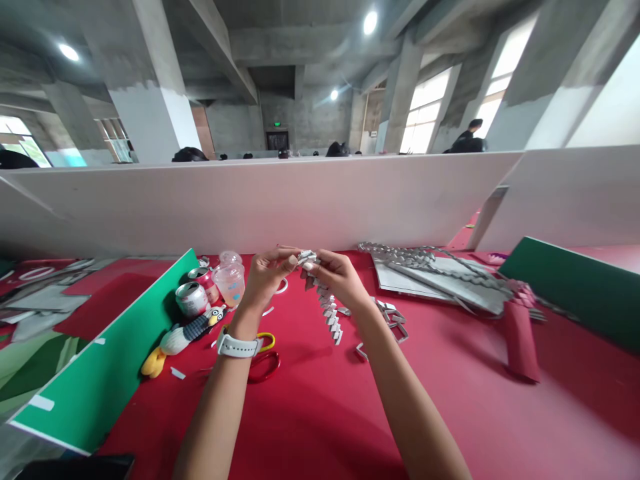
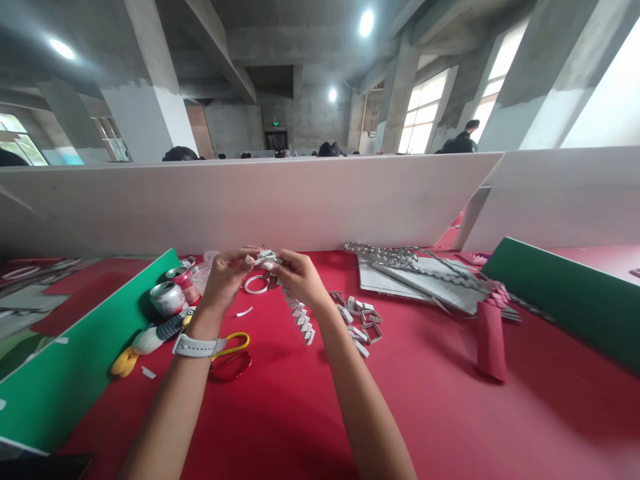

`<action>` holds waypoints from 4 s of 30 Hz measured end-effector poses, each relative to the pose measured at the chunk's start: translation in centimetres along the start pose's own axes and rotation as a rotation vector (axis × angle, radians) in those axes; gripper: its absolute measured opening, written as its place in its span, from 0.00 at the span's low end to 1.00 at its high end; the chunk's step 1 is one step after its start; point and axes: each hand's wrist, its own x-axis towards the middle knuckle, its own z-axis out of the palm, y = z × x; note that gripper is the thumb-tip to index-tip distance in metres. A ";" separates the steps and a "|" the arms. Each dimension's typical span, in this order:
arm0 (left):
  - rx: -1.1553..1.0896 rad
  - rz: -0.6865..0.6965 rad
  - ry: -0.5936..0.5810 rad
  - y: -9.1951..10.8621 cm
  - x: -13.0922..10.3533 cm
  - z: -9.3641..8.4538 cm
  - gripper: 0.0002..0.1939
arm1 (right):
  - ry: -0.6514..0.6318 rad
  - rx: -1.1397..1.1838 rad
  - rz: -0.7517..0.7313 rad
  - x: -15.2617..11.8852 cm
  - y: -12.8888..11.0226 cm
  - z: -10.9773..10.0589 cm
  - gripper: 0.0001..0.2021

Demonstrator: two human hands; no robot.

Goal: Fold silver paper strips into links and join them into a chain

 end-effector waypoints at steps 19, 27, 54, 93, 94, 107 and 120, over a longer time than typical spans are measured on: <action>0.676 -0.023 0.338 0.4 -6.1 2.7 0.05 | 0.475 0.052 0.084 -5.7 -0.2 7.3 0.12; 0.790 -0.093 0.232 1.1 -11.4 2.0 0.06 | 0.266 0.231 0.246 -10.1 -0.3 7.8 0.24; 0.631 -0.292 0.091 -8.2 -17.5 1.4 0.16 | 0.290 0.176 0.469 -14.9 6.3 8.6 0.18; 0.527 -0.443 0.052 -7.8 -17.1 1.5 0.18 | 0.557 -0.054 0.526 -13.7 10.1 8.9 0.16; 0.533 -0.440 0.056 -7.9 -17.1 1.5 0.18 | 0.554 -0.049 0.521 -13.7 10.1 8.9 0.17; 0.484 -0.341 0.105 -8.4 -17.1 1.6 0.13 | 0.450 0.214 0.416 -14.4 9.4 7.2 0.09; 0.235 -0.354 0.157 -8.5 -17.2 2.3 0.13 | 0.374 0.549 0.453 -15.7 8.1 6.9 0.16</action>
